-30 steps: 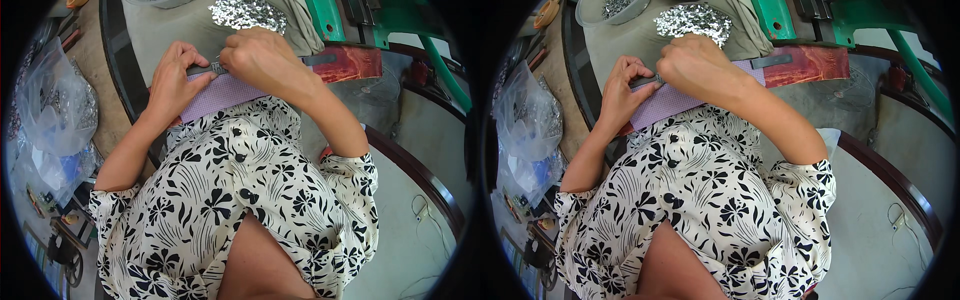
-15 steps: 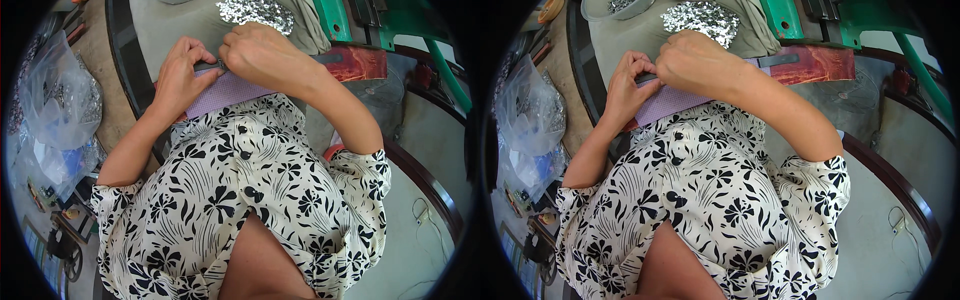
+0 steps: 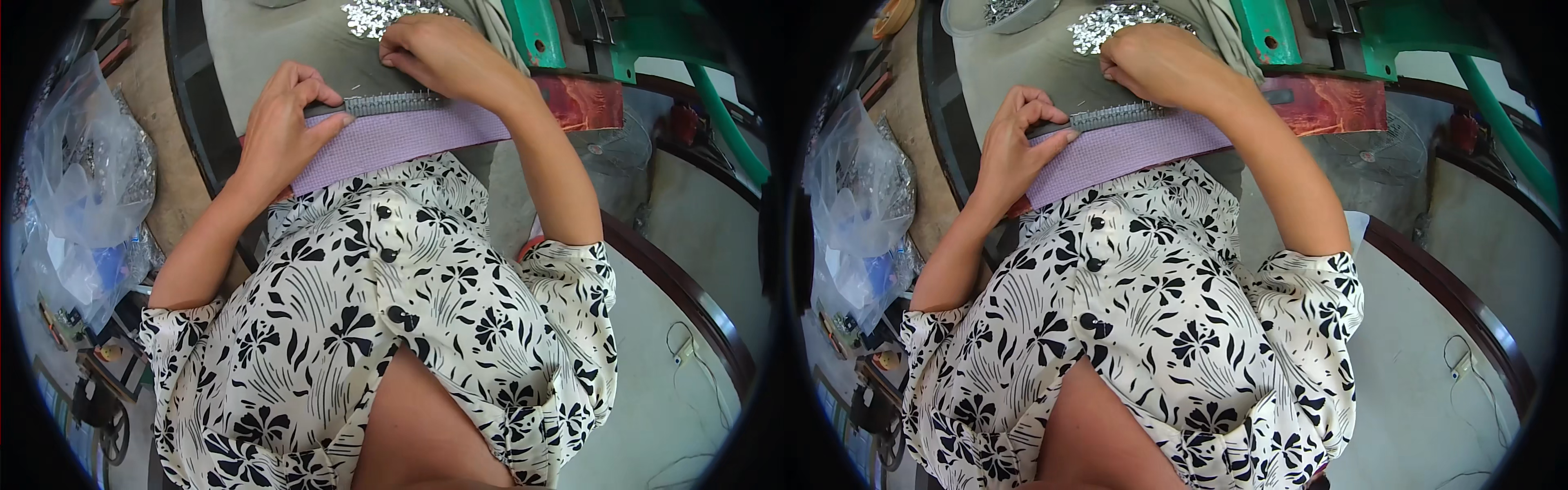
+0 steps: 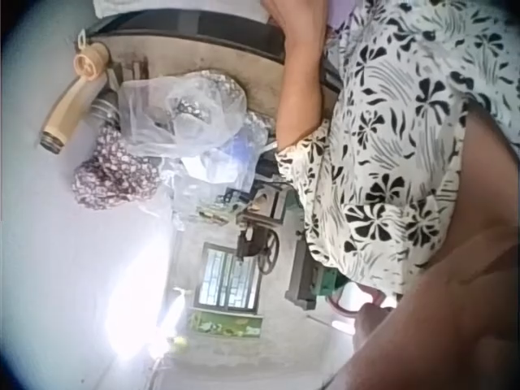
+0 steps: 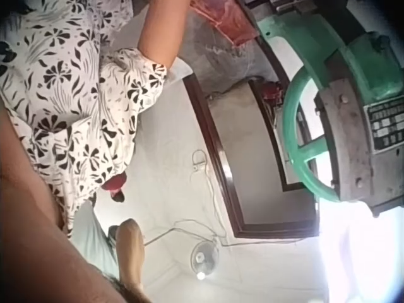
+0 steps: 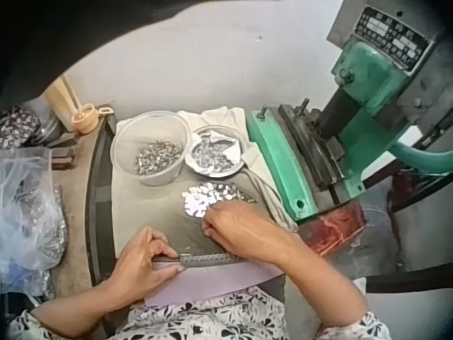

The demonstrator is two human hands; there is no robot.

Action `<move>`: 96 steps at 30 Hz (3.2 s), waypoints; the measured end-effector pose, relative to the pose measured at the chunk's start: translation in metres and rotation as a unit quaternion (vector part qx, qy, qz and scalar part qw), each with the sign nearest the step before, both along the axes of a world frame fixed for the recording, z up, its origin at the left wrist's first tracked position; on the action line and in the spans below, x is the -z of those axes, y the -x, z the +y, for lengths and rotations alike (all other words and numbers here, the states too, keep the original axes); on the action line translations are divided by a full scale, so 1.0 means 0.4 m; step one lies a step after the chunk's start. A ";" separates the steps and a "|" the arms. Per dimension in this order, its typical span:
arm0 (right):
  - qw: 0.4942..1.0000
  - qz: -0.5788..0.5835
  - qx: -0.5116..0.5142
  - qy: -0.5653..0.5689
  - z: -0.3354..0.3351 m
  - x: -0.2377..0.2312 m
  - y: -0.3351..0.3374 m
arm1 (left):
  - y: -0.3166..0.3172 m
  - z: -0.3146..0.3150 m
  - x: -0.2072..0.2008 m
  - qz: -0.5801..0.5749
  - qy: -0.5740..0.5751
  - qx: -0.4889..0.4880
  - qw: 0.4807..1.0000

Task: Manually assembling small metal components onto a strip and using a press machine.

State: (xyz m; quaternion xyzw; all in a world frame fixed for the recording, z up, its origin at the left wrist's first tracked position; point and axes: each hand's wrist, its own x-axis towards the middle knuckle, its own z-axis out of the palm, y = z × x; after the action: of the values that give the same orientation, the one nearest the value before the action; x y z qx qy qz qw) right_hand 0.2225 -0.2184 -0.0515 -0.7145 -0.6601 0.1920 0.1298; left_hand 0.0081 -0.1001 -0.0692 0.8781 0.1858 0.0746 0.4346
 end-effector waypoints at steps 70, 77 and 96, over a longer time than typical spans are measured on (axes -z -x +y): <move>0.957 -0.009 0.282 -0.071 -0.432 -0.027 -0.081 | 0.017 0.012 -0.017 -0.004 0.020 -0.003 1.000; 0.912 0.095 0.359 -0.174 -0.388 -0.075 0.052 | 0.040 0.011 -0.006 -0.027 0.054 -0.028 0.998; 0.972 0.068 0.159 -0.160 -0.143 0.001 0.126 | 0.004 -0.015 -0.026 0.040 0.013 -0.023 0.999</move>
State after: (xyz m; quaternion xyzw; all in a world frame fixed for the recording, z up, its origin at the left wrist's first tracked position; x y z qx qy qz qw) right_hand 0.1721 -0.2756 -0.0518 -0.7653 -0.5502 0.1088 0.3157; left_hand 0.0066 -0.1060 -0.0587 0.8702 0.2240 0.0472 0.4363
